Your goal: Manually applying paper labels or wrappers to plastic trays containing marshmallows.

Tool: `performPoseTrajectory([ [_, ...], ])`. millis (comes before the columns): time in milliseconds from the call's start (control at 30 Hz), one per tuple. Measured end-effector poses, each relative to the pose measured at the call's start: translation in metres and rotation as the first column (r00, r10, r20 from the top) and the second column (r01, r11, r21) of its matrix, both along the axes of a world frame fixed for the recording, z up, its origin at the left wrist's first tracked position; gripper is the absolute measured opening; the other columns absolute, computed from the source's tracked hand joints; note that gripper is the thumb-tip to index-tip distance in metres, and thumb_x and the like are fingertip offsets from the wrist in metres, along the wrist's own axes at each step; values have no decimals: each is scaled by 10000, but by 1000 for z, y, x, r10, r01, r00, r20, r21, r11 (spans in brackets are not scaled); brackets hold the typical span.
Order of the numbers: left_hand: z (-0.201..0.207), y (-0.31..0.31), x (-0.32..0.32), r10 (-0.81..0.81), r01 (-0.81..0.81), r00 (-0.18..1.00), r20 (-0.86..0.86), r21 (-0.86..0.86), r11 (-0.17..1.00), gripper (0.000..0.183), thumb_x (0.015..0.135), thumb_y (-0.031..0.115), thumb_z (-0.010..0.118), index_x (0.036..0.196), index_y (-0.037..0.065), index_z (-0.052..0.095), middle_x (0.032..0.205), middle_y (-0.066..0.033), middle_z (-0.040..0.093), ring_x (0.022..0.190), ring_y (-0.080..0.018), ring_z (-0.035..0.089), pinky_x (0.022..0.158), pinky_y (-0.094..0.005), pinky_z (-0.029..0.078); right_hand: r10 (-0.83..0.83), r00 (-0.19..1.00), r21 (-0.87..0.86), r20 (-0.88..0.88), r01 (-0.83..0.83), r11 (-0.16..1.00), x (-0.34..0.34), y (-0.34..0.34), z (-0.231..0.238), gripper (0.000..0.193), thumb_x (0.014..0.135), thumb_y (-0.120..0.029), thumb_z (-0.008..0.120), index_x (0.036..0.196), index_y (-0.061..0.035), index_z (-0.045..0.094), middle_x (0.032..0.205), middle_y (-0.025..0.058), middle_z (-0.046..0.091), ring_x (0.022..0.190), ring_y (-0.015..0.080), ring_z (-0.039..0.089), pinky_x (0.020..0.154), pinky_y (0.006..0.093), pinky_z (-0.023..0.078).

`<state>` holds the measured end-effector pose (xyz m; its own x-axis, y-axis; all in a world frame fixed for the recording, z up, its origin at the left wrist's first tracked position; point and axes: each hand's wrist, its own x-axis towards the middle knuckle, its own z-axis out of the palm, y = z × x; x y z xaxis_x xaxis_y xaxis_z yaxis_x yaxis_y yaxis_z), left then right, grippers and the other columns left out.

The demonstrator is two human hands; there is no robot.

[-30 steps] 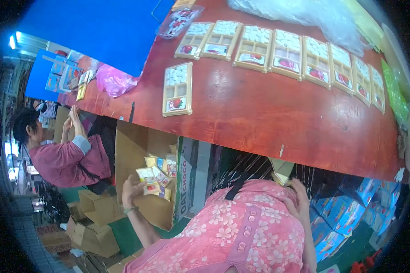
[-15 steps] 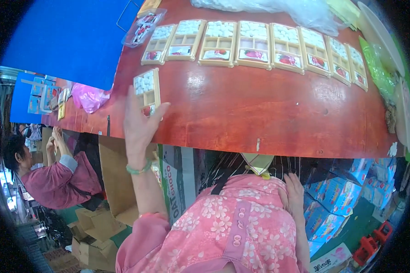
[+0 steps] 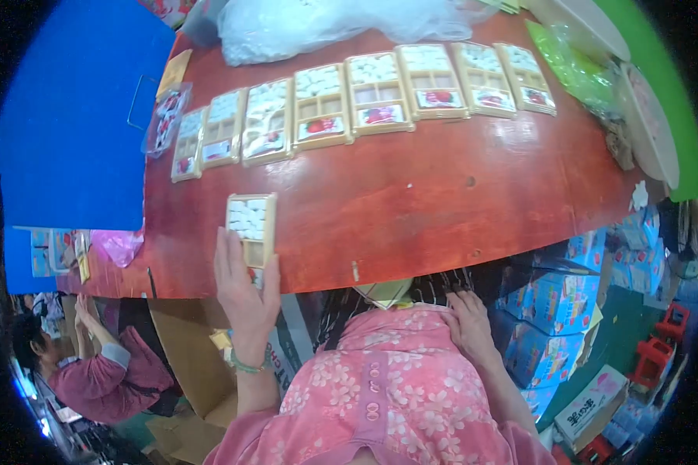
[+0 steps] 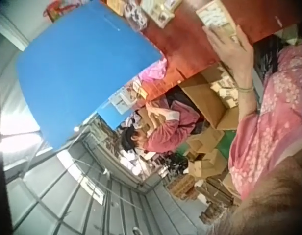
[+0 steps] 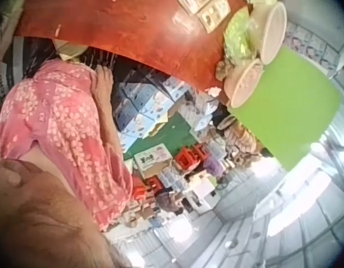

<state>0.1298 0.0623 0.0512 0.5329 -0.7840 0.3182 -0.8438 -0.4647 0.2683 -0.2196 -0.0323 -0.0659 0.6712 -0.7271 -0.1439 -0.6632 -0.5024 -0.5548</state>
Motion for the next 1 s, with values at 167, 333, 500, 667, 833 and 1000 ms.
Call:
performPoseTrajectory([
  [167, 11, -47, -46, -139, 142, 980, -144, 10, 990, 688, 805, 267, 687, 1290, -109, 374, 1373, -332, 320, 1228, -473, 377, 1008, -480, 339, -78, 997, 137, 27, 74, 988, 6, -10, 25, 394, 818, -207, 657, 1132, 13, 564, 1188, 221, 532, 1124, 382, 493, 957, 407, 400],
  [333, 12, -74, -72, -317, 321, 917, -242, -23, 947, 851, 798, 362, 685, 1316, -166, 264, 1389, -404, 176, 1270, -527, 275, 1041, -519, 283, -128, 986, 221, 104, 102, 970, 10, -18, 43, 317, 830, -184, 632, 1061, 31, 603, 1159, 222, 566, 1106, 366, 520, 942, 396, 414],
  [500, 17, -83, -88, -456, 435, 806, -378, -145, 889, 759, 830, 260, 666, 1336, -138, 265, 1409, -391, 151, 1317, -522, 197, 1075, -505, 230, -120, 967, 276, 226, 55, 960, 23, -23, 51, 288, 811, -159, 642, 1015, 41, 603, 1061, 184, 618, 999, 337, 585, 877, 375, 454],
  [667, 28, -55, -82, -547, 407, 774, -320, -411, 816, 435, 821, 92, 635, 1177, -116, 497, 1234, -297, 490, 1127, -409, 518, 934, -404, 433, -92, 970, 266, 227, 29, 963, 46, -32, 60, 411, 767, -210, 702, 1083, 19, 572, 1019, 198, 600, 1003, 361, 562, 851, 398, 454],
  [833, -1, 5, -70, -335, 485, 445, -831, -91, 870, 225, 843, 87, 588, 1034, -24, 630, 902, -134, 668, 848, -269, 636, 759, -323, 484, 183, 976, 258, 120, -209, 943, 89, -44, 42, 602, 799, -431, 648, 1206, -10, 509, 1108, 227, 562, 1044, 393, 534, 884, 429, 433],
  [1000, -133, 27, -44, 132, -132, -64, -989, 139, 981, 293, 810, 93, 681, 1084, 49, 587, 1026, -103, 638, 893, -243, 632, 758, -360, 515, 316, 949, 713, -2, -221, 666, 120, -48, 37, 612, 832, -571, 541, 1129, -38, 598, 1074, 229, 603, 1023, 394, 555, 890, 430, 429],
])
